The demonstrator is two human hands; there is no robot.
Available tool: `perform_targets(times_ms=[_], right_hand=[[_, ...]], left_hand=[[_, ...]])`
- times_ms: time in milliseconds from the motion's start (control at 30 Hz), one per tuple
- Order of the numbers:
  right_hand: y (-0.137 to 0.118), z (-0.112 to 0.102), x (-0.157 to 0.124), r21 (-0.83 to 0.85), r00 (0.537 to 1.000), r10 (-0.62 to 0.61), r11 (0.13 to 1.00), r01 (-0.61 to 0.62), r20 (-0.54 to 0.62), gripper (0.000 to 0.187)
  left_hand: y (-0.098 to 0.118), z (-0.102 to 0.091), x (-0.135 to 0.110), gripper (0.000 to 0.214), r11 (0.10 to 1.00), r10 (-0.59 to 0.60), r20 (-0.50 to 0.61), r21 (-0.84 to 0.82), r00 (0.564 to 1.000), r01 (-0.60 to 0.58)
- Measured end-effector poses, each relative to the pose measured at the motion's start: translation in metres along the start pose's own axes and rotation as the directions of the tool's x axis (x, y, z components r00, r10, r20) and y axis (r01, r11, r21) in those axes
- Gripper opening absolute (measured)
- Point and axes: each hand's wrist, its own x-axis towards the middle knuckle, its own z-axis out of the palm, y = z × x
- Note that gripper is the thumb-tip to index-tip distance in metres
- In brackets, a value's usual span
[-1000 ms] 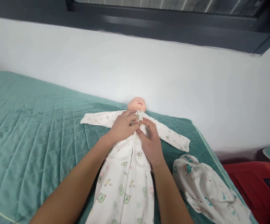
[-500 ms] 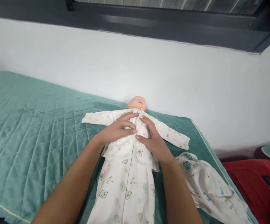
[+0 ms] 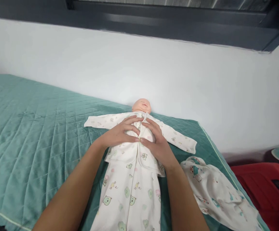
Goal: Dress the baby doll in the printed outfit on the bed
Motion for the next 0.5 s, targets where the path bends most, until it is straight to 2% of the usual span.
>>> perform_targets(times_ms=[200,333,500], right_hand=[[-0.0039,0.0037,-0.0001,-0.05,0.999,-0.027,0.998,0.025,-0.036,0.014],[-0.0039,0.0053,0.0006,-0.024,0.998,-0.027,0.999,0.025,-0.054,0.006],[-0.0038,0.0036,0.0011,0.041,0.999,-0.008,0.999,0.01,-0.054,0.006]], left_hand=[[0.0013,-0.0004,0.0007,0.012,1.0,0.0,0.0,0.0,1.0,0.0],[0.0032,-0.001,-0.0004,0.013,0.999,0.004,-0.004,-0.037,1.0,-0.004],[0.0044,-0.0011,-0.0001,0.013,0.999,-0.004,-0.005,-0.052,1.0,0.003]])
